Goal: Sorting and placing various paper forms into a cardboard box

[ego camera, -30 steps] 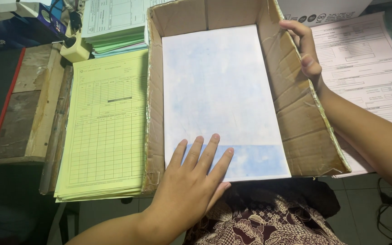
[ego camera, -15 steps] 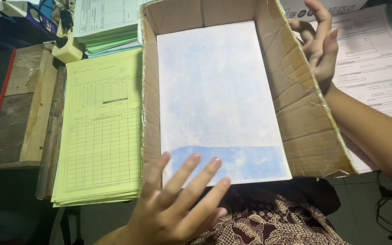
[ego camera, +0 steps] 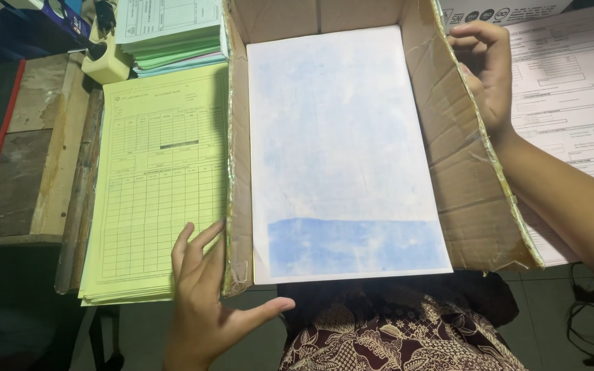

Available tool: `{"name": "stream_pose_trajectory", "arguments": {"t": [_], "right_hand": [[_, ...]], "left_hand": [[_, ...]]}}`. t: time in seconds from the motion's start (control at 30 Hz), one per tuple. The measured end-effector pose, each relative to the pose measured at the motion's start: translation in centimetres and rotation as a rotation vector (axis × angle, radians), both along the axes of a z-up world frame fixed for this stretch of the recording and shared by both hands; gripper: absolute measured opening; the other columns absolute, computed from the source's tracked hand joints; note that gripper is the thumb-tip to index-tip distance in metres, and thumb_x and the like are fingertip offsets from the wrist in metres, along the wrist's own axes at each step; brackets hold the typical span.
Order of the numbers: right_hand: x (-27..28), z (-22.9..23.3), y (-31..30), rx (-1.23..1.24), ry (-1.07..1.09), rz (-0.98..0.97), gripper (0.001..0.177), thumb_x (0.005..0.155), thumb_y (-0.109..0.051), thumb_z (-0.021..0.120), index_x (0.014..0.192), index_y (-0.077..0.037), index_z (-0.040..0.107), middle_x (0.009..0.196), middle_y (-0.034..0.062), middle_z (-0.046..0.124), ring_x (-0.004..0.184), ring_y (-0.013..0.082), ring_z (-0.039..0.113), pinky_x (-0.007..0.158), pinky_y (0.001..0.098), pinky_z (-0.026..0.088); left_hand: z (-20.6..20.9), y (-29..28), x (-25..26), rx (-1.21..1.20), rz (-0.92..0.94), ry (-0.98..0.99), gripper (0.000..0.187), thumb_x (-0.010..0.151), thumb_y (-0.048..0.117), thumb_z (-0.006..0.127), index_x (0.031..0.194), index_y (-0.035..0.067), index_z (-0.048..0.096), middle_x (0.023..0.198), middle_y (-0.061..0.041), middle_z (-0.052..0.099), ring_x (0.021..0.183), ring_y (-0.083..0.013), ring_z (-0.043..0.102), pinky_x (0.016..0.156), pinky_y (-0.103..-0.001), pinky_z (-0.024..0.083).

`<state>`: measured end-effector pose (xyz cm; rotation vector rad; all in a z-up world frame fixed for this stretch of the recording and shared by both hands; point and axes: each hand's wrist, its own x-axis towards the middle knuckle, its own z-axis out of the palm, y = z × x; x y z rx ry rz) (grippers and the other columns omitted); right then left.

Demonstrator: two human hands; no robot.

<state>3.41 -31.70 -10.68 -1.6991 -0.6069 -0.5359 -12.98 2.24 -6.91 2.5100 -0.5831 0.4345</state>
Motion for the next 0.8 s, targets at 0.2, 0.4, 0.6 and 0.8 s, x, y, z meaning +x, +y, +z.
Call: {"name": "stream_pose_trajectory", "arguments": {"t": [0.2,0.4,0.6,0.8], "right_hand": [[-1.5,1.8,0.6,-0.144,-0.07,-0.018,0.04,0.096,-0.026,0.032,0.111,0.01,0.042,0.117,0.0227,0.04,0.115,0.0319,0.041,0.099,0.0369,0.036],[-2.3,3.9,0.6,-0.302,0.123,-0.107,0.023,0.095,-0.015,0.041,0.107,0.002,0.052,0.126,0.0189,0.041,0.124,0.0284,0.039,0.109,0.0387,0.031],[-2.4,8.2,2.7,-0.508,0.327,-0.122,0.049,0.081,-0.017,0.037,0.128,-0.003,0.045,0.145,0.0225,0.029,0.137,0.0304,0.028,0.1,0.041,0.022],[-1.8,11.3,8.6,-1.186,-0.575,-0.041,0.049,0.082,-0.043,0.058,0.119,-0.011,0.062,0.135,0.0261,0.057,0.123,0.0444,0.056,0.105,0.0582,0.042]], "left_hand": [[-0.3,-0.1,0.0,0.031,-0.014,0.004,0.079,0.062,0.045,0.076,0.118,-0.004,0.049,0.115,-0.014,0.06,0.114,-0.0273,0.05,0.108,-0.063,0.005],[-1.2,0.6,0.1,0.035,-0.035,0.005,0.084,0.065,0.048,0.075,0.126,0.001,0.042,0.115,-0.012,0.061,0.116,-0.0281,0.049,0.106,-0.067,0.004],[-1.2,1.6,0.2,-0.005,-0.06,-0.034,0.101,0.066,0.077,0.037,0.134,0.004,0.028,0.108,-0.012,0.065,0.124,-0.034,0.044,0.101,-0.073,-0.007],[-2.0,4.1,-0.1,0.0,0.205,-0.169,0.039,0.08,0.021,0.06,0.116,0.007,0.051,0.115,-0.006,0.062,0.118,-0.0304,0.053,0.105,-0.072,0.005]]}}
